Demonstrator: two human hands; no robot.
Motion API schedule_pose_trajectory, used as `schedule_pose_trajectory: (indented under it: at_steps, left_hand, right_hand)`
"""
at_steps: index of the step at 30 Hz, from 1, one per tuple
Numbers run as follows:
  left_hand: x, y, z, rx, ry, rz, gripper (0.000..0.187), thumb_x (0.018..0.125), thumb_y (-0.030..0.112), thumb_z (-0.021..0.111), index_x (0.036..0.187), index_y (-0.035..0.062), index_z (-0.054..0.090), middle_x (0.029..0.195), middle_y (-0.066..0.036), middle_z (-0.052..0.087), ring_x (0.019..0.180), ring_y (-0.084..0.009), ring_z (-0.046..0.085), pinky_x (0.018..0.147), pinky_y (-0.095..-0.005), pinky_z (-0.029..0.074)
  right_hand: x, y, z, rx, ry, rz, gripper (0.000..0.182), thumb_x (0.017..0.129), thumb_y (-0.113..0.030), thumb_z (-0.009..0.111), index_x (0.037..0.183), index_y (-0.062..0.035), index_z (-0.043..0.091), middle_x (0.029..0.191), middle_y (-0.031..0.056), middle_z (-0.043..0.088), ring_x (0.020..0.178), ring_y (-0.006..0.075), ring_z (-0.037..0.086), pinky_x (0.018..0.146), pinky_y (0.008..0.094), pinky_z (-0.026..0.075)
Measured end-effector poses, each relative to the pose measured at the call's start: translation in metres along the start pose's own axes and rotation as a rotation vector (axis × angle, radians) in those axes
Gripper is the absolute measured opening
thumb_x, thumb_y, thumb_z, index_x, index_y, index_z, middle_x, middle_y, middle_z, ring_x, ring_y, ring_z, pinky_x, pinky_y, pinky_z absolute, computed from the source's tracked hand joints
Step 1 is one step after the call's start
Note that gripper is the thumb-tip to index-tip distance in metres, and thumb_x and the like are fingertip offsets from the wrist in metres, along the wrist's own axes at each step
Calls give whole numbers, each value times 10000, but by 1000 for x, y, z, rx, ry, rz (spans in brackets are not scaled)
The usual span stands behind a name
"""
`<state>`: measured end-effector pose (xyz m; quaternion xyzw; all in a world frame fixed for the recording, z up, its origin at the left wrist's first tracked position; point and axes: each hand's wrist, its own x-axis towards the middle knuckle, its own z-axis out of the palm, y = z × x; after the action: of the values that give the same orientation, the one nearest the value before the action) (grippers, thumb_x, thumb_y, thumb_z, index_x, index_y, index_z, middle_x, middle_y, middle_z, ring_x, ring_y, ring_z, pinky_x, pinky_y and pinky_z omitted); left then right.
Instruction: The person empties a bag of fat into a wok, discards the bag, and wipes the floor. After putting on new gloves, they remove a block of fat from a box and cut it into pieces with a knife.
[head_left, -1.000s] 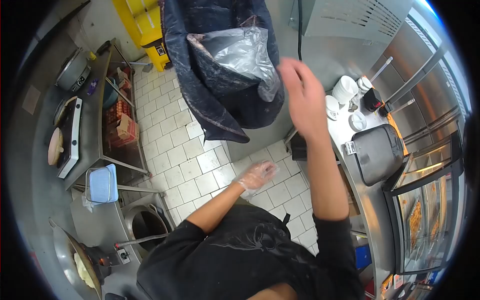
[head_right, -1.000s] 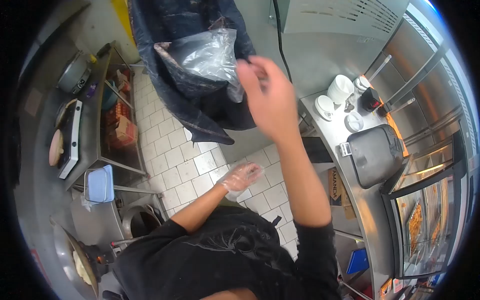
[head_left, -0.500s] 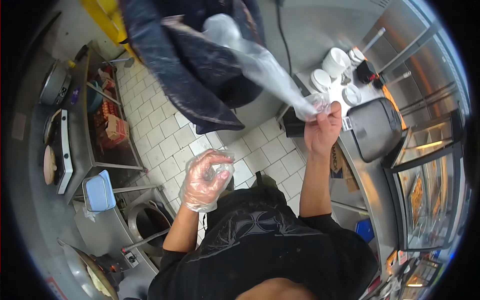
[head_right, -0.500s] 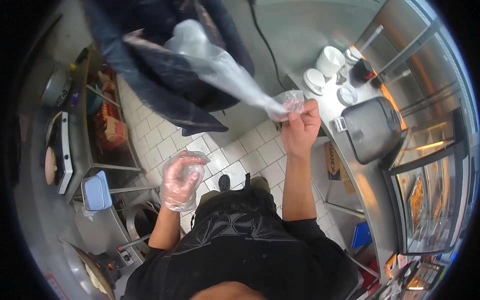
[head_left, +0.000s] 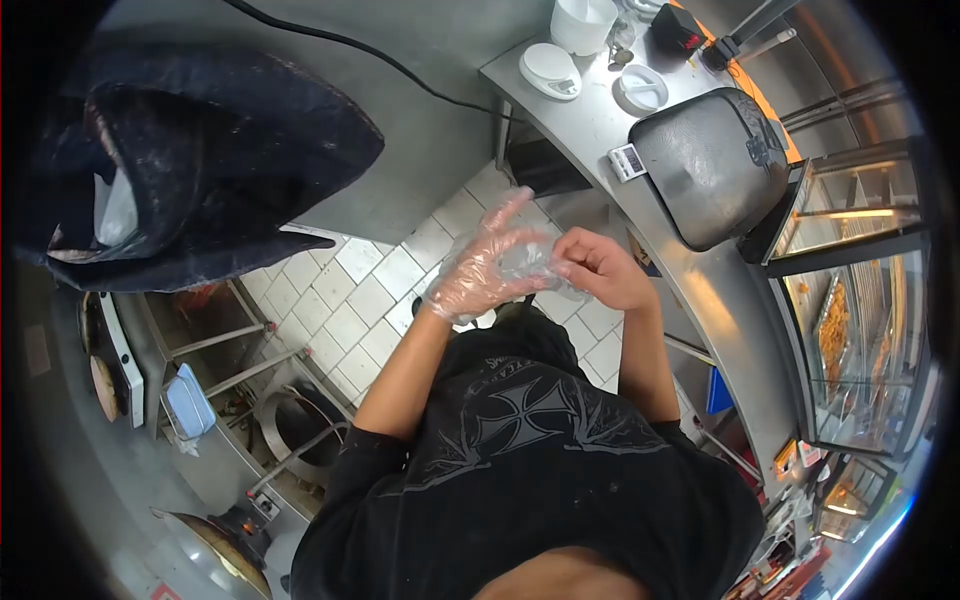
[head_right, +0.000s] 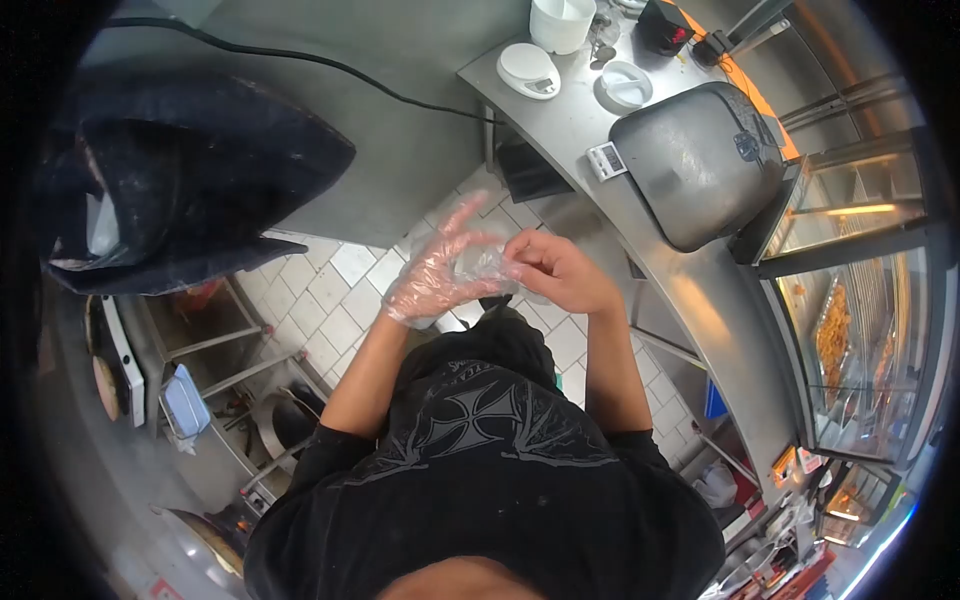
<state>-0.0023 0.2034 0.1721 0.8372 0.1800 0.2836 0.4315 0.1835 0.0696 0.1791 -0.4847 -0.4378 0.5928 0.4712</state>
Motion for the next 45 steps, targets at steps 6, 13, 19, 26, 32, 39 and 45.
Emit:
schedule_pose_trajectory:
  at_steps: [6,13,19,26,32,39,45]
  left_hand:
    - [-8,-8,24,-278,-250,-581,234,795,138,731,724,30,536,812,-57,653,743,-118,597,669,-276,478]
    - [-35,-46,90,-817,287,-714,179,839,150,635,768,51,504,688,-43,585,647,-120,586,612,-292,489]
    - [-96,-102,129,-1213,248,-1132,133,864,137,625,913,53,534,806,-59,588,760,-159,609,691,-278,501]
    - [-141,-108,73,-530,-194,-845,394,814,175,637,1162,45,503,1017,-112,579,978,-224,584,871,-369,487]
    - [-153,-92,72,-281,-509,-358,564,746,249,769,1221,107,501,1243,-133,484,1160,-280,493,991,-377,395]
    - [-149,-58,23,-621,-310,-434,231,832,145,708,969,59,542,959,-34,614,926,-149,552,860,-306,447]
    - [-187,-40,-11,-491,-84,-580,198,844,139,690,946,54,543,797,-18,586,759,-109,533,699,-291,466]
  right_hand:
    - [25,23,-60,-267,195,148,303,814,-97,690,1050,-15,519,786,8,587,674,89,472,647,242,424]
    - [36,75,-8,-593,597,12,406,819,-278,710,1084,-40,516,1048,91,566,909,199,540,758,329,451]
    - [7,222,33,741,599,554,470,919,-452,553,1204,-92,453,1082,88,541,924,225,534,784,332,466]
    - [-24,205,41,583,205,669,184,873,-111,615,1032,-98,524,990,12,545,790,130,548,660,251,445]
    - [-17,169,63,500,32,517,260,815,40,636,1012,-82,517,1056,64,538,897,132,572,750,266,483]
    - [-8,123,92,838,125,311,228,891,-44,588,1098,-91,505,1129,83,550,1008,163,561,869,290,470]
    - [-3,108,116,749,227,391,227,950,-153,540,1164,-83,509,1131,79,570,1009,148,558,822,303,485]
